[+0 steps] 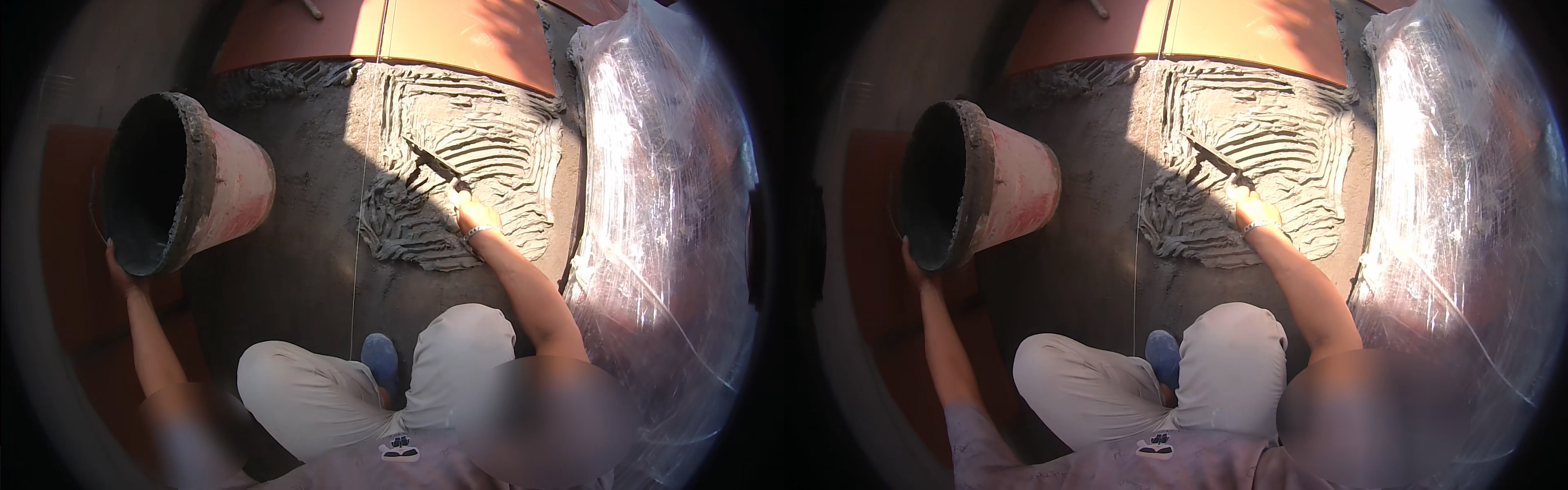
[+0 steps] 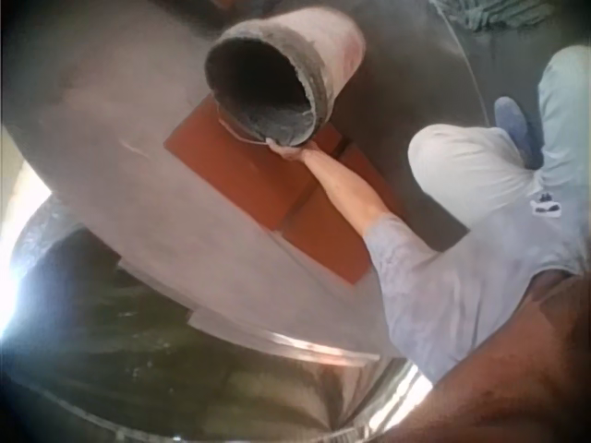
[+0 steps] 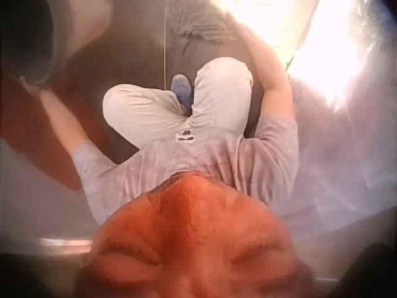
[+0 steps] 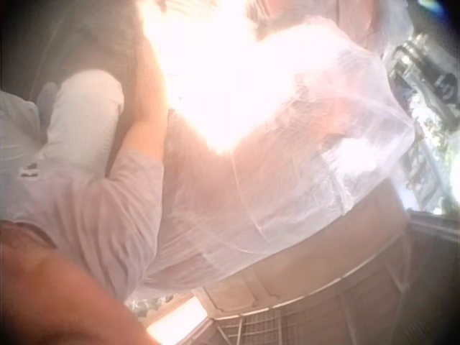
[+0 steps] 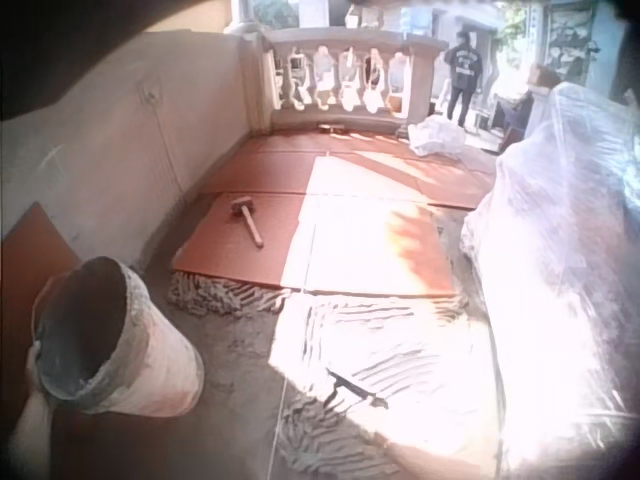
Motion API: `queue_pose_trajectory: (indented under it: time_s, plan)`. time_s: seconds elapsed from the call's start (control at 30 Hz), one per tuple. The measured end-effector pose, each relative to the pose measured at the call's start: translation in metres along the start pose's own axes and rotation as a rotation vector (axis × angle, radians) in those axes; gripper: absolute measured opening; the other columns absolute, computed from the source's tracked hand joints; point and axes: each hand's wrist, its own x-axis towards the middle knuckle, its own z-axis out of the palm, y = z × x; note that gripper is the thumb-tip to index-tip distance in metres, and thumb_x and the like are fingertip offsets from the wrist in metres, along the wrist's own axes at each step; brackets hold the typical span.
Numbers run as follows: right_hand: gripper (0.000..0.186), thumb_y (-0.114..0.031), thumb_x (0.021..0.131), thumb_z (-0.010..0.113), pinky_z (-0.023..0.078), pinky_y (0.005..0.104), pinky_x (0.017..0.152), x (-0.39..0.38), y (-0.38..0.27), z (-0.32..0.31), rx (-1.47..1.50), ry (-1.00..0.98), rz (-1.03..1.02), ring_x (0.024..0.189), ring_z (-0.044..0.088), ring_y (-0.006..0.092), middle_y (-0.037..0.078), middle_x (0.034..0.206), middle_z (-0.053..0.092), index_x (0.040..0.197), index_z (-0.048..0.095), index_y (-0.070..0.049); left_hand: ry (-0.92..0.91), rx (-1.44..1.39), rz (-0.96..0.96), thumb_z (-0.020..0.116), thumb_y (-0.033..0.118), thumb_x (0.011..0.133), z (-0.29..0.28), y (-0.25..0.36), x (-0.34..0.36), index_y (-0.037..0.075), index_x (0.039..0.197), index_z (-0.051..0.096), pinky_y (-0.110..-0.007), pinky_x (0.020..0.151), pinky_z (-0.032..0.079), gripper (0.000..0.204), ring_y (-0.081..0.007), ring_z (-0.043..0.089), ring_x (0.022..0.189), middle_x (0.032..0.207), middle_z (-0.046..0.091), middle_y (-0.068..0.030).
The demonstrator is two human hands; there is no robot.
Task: The person scoops cement from a bucket and spreads it on the floor using a notched trowel. They then place a terracotta tile onto the cement and tap it with a rubber mallet to level it. The person repeats this process for additional tiles.
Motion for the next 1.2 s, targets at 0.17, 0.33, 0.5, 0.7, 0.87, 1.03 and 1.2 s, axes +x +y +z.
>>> queue_pose_trajectory:
  time_s: [0.17, 0.33, 0.5, 0.7, 0.87, 1.03, 1.2]
  plan:
    - [0.017, -0.014, 0.095, 0.042, 0.054, 0.0491, 0.073, -0.054, -0.004, 0.023, -0.124, -0.217, -0.129, 0.089, 0.068, 0.0388, 0.020, 0.103, 0.065, 0.109, 0.048, -0.006, 0.053, 0.042, -0.001, 0.052, 0.038, 0.095, 0.001, 0.001, -0.001, 0.000, 0.134, 0.051, -0.042, 0.104, 0.043, 0.054, -0.0281, 0.056, 0.120, 0.131, 0.058, -0.0122]
    - [0.024, -0.020, 0.091, 0.053, 0.055, 0.0491, 0.073, -0.135, -0.008, 0.035, -0.152, -0.474, -0.156, 0.094, 0.067, 0.0381, 0.020, 0.106, 0.061, 0.109, 0.045, -0.006, -0.008, -0.027, 0.023, 0.052, 0.037, 0.095, 0.003, -0.003, -0.001, 0.000, 0.133, 0.050, -0.042, 0.104, 0.043, 0.053, -0.0283, 0.056, 0.121, 0.132, 0.058, -0.0126]
    - [0.034, -0.028, 0.090, 0.057, 0.054, 0.0488, 0.076, -0.139, -0.004, 0.026, -0.078, -0.483, -0.177, 0.093, 0.066, 0.0407, 0.021, 0.108, 0.061, 0.109, 0.043, -0.005, 0.001, -0.043, 0.002, 0.051, 0.035, 0.096, -0.001, -0.003, 0.003, 0.000, 0.132, 0.051, -0.042, 0.103, 0.044, 0.051, -0.0280, 0.057, 0.120, 0.130, 0.059, -0.0135]
    - [0.048, -0.050, 0.095, 0.051, 0.051, 0.0485, 0.083, -0.103, 0.012, 0.004, -0.082, -0.734, -0.313, 0.094, 0.066, 0.0396, 0.022, 0.098, 0.068, 0.112, 0.052, -0.006, -0.002, -0.037, 0.019, 0.050, 0.036, 0.096, -0.003, -0.003, 0.008, -0.001, 0.131, 0.052, -0.041, 0.102, 0.044, 0.051, -0.0268, 0.058, 0.118, 0.128, 0.060, -0.0126]
    - [0.038, -0.045, 0.091, 0.059, 0.051, 0.0484, 0.079, -0.040, 0.032, -0.028, -0.206, -0.508, -0.439, 0.089, 0.067, 0.0374, 0.018, 0.089, 0.070, 0.105, 0.062, -0.010, -0.020, -0.058, 0.000, 0.047, 0.037, 0.097, -0.003, -0.005, 0.005, -0.001, 0.133, 0.051, -0.041, 0.103, 0.044, 0.052, -0.0269, 0.057, 0.120, 0.130, 0.059, -0.0127]
    - [0.038, -0.042, 0.090, 0.061, 0.051, 0.0459, 0.082, 0.058, 0.016, -0.065, -0.051, -0.200, -0.226, 0.091, 0.067, 0.0379, 0.021, 0.092, 0.069, 0.102, 0.066, -0.006, -0.051, -0.065, -0.001, 0.046, 0.038, 0.098, -0.003, -0.006, 0.008, -0.002, 0.137, 0.047, -0.042, 0.105, 0.042, 0.055, -0.0284, 0.054, 0.124, 0.135, 0.055, -0.0148]
    - [0.048, -0.044, 0.090, 0.060, 0.051, 0.0432, 0.093, 0.136, -0.053, -0.069, 0.146, -0.085, 0.024, 0.106, 0.065, 0.0377, 0.024, 0.109, 0.068, 0.108, 0.070, -0.001, -0.057, -0.091, -0.021, 0.047, 0.041, 0.098, -0.006, -0.007, 0.009, -0.002, 0.138, 0.046, -0.042, 0.106, 0.041, 0.058, -0.0299, 0.053, 0.125, 0.136, 0.054, -0.0155]
